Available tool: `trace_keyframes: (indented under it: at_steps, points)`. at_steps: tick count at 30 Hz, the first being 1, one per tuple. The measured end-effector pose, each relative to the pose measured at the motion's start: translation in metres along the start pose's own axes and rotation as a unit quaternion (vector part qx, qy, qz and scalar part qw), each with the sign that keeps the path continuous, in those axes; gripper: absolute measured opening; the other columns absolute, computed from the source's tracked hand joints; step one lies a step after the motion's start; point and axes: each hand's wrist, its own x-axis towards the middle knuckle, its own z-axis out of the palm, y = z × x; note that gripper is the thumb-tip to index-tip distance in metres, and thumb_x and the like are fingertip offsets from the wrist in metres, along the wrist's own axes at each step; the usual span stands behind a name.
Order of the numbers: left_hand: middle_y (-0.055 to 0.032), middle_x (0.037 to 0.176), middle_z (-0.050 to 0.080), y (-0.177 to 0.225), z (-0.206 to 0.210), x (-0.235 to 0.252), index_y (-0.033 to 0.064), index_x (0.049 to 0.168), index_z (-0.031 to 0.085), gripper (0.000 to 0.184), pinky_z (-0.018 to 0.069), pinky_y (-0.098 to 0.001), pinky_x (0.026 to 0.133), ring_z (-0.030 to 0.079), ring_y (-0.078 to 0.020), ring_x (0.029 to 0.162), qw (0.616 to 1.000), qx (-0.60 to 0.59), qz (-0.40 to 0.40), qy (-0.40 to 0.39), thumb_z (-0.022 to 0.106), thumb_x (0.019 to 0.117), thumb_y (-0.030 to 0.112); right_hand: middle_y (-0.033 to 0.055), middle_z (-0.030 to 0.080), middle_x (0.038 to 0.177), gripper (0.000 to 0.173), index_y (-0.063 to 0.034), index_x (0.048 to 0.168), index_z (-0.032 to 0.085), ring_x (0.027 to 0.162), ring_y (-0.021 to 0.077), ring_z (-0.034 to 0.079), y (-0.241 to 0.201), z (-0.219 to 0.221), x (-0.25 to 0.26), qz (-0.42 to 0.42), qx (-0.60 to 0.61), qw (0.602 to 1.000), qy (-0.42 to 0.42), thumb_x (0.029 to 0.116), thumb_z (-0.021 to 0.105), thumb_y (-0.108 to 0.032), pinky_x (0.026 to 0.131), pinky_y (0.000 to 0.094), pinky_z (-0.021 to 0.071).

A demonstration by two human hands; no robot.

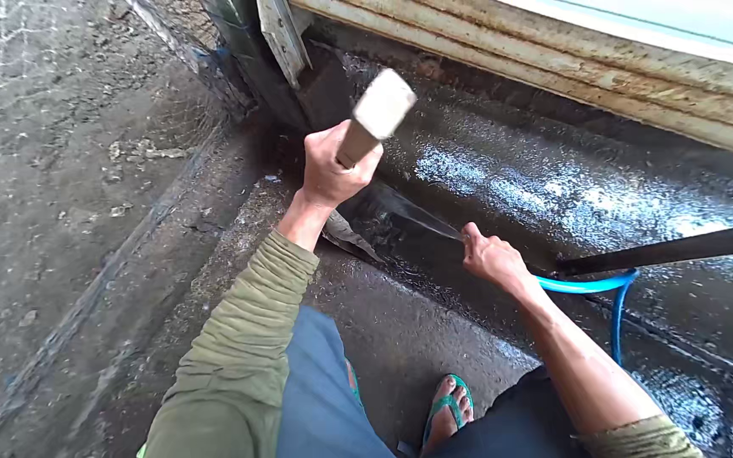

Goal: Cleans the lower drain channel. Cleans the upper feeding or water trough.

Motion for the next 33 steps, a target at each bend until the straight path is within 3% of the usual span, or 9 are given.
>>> trace_keyframes:
  at_steps: [6, 11, 33]
  points:
    - [-0.0084, 0.060, 0.055, 0.004, -0.004, 0.006, 0.0001, 0.072, 0.057, 0.022, 0.0439, -0.0229, 0.053, 0.054, -0.0096, 0.055, 0.999, 0.009, 0.026, -0.040, 0.064, 0.0915, 0.008, 0.0244, 0.069, 0.111, 0.042, -0.0170, 0.149, 0.041, 0.108, 0.0455, 0.068, 0.005, -0.004, -0.003, -0.014, 0.020, 0.999, 0.030, 0.1110, 0.031, -0.029, 0.088, 0.0608, 0.0531]
    - [-0.0102, 0.064, 0.062, 0.021, -0.011, 0.018, 0.0004, 0.073, 0.060, 0.016, 0.0490, -0.0194, 0.056, 0.062, -0.0080, 0.060, 0.997, 0.065, 0.039, 0.001, 0.068, 0.0868, 0.006, 0.0242, 0.070, 0.108, 0.041, -0.0168, 0.149, 0.042, 0.106, 0.0457, 0.068, 0.006, 0.001, -0.001, -0.036, 0.034, 0.998, 0.041, 0.1114, 0.032, -0.029, 0.087, 0.0608, 0.0532]
    - [-0.0093, 0.058, 0.059, 0.020, -0.016, 0.024, -0.0002, 0.070, 0.060, 0.020, 0.0437, -0.0209, 0.049, 0.057, -0.0081, 0.051, 0.987, 0.131, -0.034, 0.081, 0.068, 0.0873, 0.005, 0.0246, 0.069, 0.115, 0.042, -0.0171, 0.151, 0.039, 0.111, 0.0455, 0.067, -0.005, 0.003, -0.002, 0.010, -0.011, 1.000, 0.023, 0.1113, 0.032, -0.029, 0.089, 0.0609, 0.0532]
